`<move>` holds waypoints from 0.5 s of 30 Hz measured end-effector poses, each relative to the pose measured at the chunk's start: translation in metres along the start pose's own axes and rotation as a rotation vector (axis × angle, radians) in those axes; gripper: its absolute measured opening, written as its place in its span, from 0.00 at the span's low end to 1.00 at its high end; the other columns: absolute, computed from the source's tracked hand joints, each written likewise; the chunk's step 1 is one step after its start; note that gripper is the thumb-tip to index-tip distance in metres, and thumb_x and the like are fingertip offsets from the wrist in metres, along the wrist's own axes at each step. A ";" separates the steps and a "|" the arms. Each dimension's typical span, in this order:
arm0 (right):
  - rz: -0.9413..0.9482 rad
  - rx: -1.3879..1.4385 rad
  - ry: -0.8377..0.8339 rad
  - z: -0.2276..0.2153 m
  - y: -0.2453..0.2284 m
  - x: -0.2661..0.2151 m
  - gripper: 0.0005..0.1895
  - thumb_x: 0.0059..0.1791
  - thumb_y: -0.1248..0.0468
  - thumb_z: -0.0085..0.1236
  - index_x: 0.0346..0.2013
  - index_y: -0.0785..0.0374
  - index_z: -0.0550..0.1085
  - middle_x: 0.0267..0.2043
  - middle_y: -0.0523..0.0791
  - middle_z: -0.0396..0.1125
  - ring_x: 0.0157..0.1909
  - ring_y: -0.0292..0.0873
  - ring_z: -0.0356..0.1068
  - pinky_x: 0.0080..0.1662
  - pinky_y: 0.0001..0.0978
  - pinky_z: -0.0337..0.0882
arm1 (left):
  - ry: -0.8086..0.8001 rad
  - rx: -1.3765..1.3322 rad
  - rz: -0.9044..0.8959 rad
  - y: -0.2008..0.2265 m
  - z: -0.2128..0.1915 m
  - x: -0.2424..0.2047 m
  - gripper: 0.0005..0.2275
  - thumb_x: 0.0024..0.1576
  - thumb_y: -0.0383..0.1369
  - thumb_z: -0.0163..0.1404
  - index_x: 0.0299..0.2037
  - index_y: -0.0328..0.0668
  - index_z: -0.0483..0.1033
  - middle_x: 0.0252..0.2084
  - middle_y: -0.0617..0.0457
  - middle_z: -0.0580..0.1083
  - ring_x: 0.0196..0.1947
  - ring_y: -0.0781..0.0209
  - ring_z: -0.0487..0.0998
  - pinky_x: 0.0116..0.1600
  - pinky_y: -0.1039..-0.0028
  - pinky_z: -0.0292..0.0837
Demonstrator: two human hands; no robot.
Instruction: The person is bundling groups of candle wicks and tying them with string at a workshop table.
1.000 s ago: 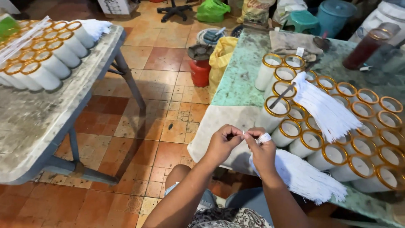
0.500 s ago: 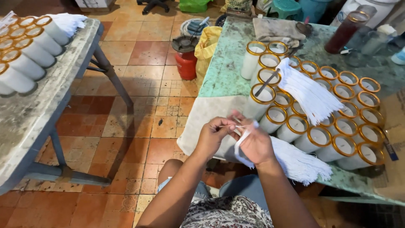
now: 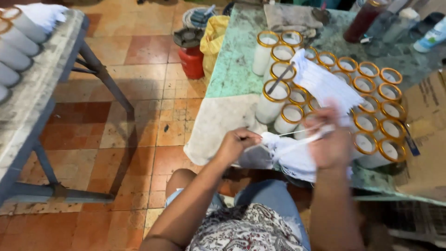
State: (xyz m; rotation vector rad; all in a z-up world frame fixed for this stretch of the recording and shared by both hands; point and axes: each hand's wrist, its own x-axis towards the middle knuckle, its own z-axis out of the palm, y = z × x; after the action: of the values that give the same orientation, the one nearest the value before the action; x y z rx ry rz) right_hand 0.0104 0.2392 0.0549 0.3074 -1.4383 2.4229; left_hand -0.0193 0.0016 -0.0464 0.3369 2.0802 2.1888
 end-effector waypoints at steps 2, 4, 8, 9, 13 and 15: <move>0.043 0.171 0.370 -0.016 -0.039 0.007 0.16 0.52 0.60 0.58 0.55 0.51 0.74 0.27 0.27 0.66 0.22 0.24 0.54 0.27 0.18 0.49 | -0.015 -0.004 -0.030 -0.025 -0.012 0.013 0.05 0.53 0.26 0.63 0.38 0.44 0.86 0.38 0.52 0.82 0.39 0.65 0.81 0.49 0.79 0.77; -0.222 -0.010 0.371 -0.030 -0.050 -0.001 0.20 0.56 0.57 0.57 0.62 0.56 0.69 0.27 0.31 0.58 0.22 0.26 0.51 0.25 0.21 0.50 | 0.001 0.049 -0.075 -0.037 -0.012 0.015 0.03 0.54 0.28 0.62 0.36 0.43 0.86 0.39 0.52 0.82 0.40 0.65 0.81 0.50 0.78 0.77; -0.231 0.080 0.392 -0.152 0.006 -0.002 0.07 0.62 0.53 0.40 0.50 0.47 0.66 0.40 0.34 0.62 0.38 0.28 0.62 0.33 0.16 0.58 | -0.035 0.157 -0.063 -0.066 0.001 0.025 0.01 0.56 0.28 0.60 0.36 0.43 0.84 0.39 0.55 0.82 0.41 0.67 0.81 0.49 0.78 0.75; -0.228 0.080 0.391 -0.139 0.021 -0.005 0.07 0.62 0.53 0.40 0.50 0.47 0.66 0.40 0.34 0.62 0.38 0.28 0.62 0.33 0.16 0.58 | -0.033 0.156 -0.065 -0.066 0.007 0.025 0.01 0.56 0.28 0.60 0.36 0.43 0.84 0.39 0.55 0.82 0.41 0.67 0.81 0.49 0.78 0.75; -0.018 -0.593 0.103 -0.087 0.082 -0.024 0.06 0.54 0.62 0.58 0.44 0.56 0.78 0.37 0.43 0.72 0.39 0.34 0.68 0.43 0.28 0.68 | -0.038 0.341 -0.073 -0.066 0.023 0.023 0.05 0.54 0.29 0.58 0.39 0.43 0.84 0.40 0.41 0.76 0.46 0.40 0.79 0.52 0.58 0.75; 0.077 -0.876 -0.029 -0.072 0.110 -0.035 0.06 0.50 0.66 0.66 0.42 0.60 0.83 0.36 0.46 0.76 0.39 0.37 0.71 0.47 0.33 0.72 | -0.030 0.401 -0.081 -0.065 0.025 0.025 0.05 0.55 0.28 0.56 0.38 0.41 0.83 0.39 0.41 0.75 0.45 0.39 0.79 0.51 0.57 0.76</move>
State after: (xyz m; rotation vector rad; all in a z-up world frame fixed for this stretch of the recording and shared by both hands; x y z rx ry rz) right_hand 0.0008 0.2478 -0.0800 0.0731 -2.3569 1.6014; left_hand -0.0428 0.0356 -0.1081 0.3068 2.4592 1.7012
